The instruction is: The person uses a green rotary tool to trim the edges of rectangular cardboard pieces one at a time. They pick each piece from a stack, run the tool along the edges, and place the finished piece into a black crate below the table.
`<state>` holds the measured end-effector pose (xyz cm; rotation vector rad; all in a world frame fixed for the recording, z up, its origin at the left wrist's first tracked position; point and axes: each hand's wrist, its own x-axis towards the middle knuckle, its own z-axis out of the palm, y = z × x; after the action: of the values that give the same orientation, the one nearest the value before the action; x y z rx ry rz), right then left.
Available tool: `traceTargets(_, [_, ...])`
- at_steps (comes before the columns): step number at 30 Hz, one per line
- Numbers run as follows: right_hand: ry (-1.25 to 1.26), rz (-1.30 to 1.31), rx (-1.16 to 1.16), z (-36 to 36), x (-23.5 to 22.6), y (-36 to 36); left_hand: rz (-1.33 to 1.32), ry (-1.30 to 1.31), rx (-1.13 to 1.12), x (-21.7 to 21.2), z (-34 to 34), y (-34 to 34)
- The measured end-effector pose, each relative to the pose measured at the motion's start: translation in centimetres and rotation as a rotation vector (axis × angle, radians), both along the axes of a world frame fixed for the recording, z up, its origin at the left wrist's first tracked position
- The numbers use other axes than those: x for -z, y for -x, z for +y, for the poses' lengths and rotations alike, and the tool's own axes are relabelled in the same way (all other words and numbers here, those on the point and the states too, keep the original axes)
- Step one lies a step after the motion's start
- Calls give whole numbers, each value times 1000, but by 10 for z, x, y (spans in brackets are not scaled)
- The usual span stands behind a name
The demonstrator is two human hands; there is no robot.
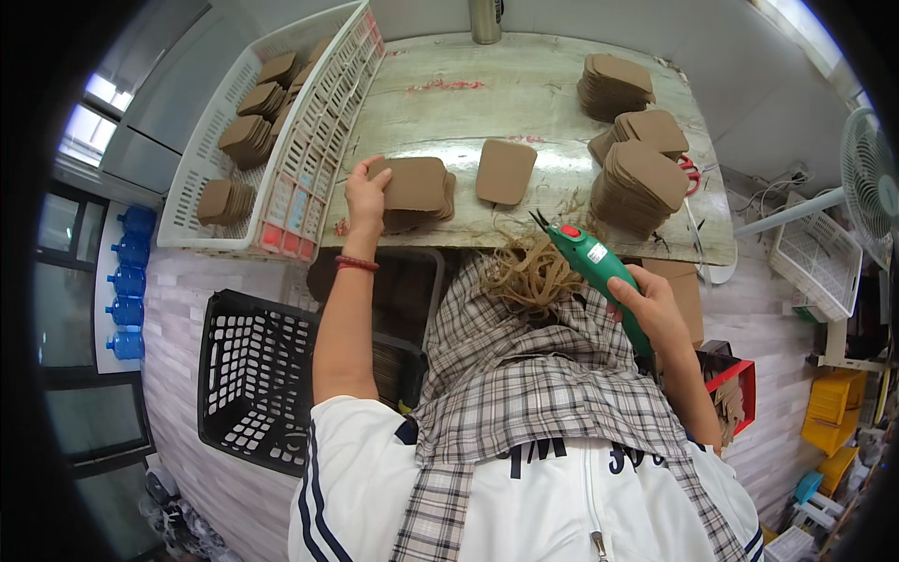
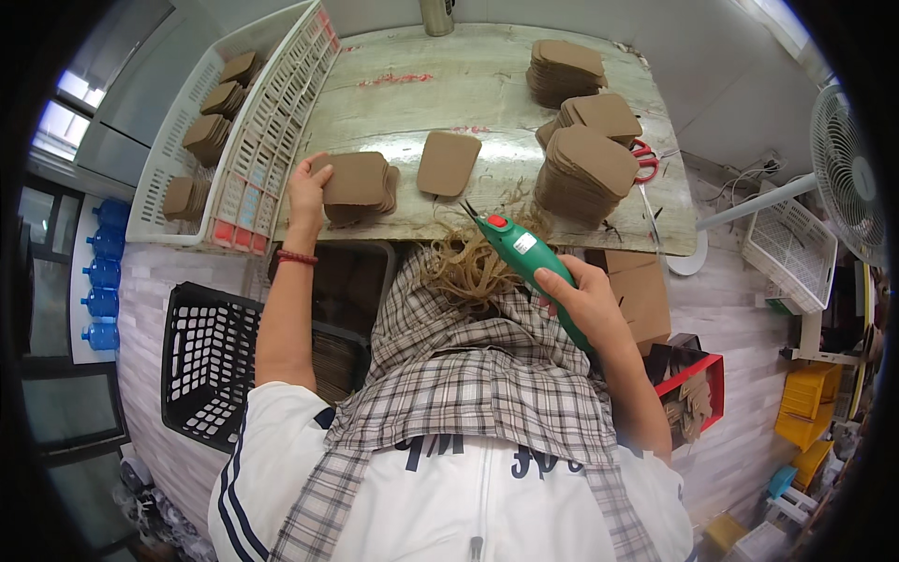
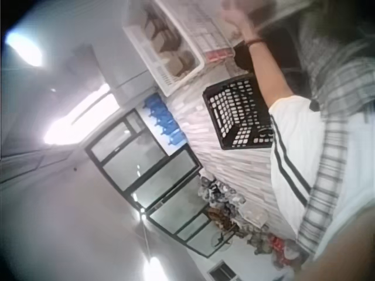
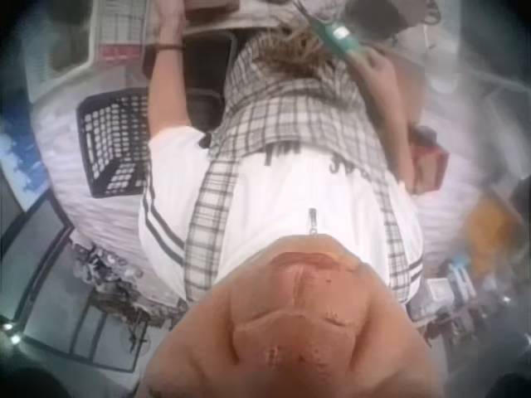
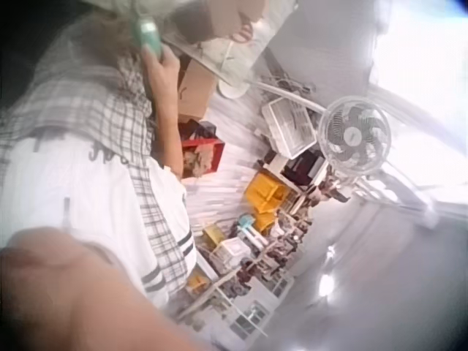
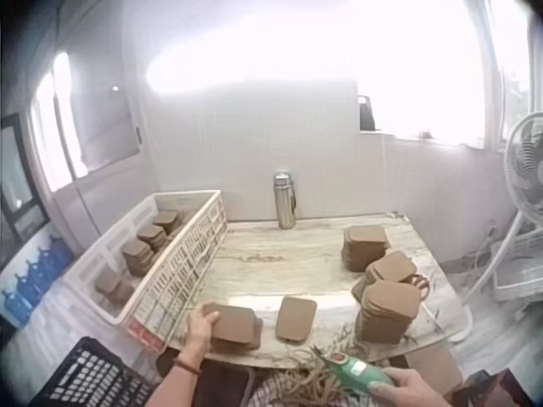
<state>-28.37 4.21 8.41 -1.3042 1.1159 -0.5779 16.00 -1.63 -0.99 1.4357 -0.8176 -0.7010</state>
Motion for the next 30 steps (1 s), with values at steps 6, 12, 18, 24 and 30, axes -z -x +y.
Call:
traceTargets(6, [3, -25, 105, 4, 13, 14, -1455, -150, -164, -24, -12, 111])
traceTargets(12, [27, -34, 144, 6, 20, 17, -1414, -529, 64, -9, -32, 171])
traceTargets(18, [23, -22, 169, 10, 22, 19, -1093, -58, -107, 14, -37, 173])
traceTargets(24, [107, 2, 168, 7, 19, 14, 327, 202, 122, 10, -40, 172])
traceTargets(30, [175, -67, 262, 3, 4, 0, 950, 477, 231, -57, -19, 204])
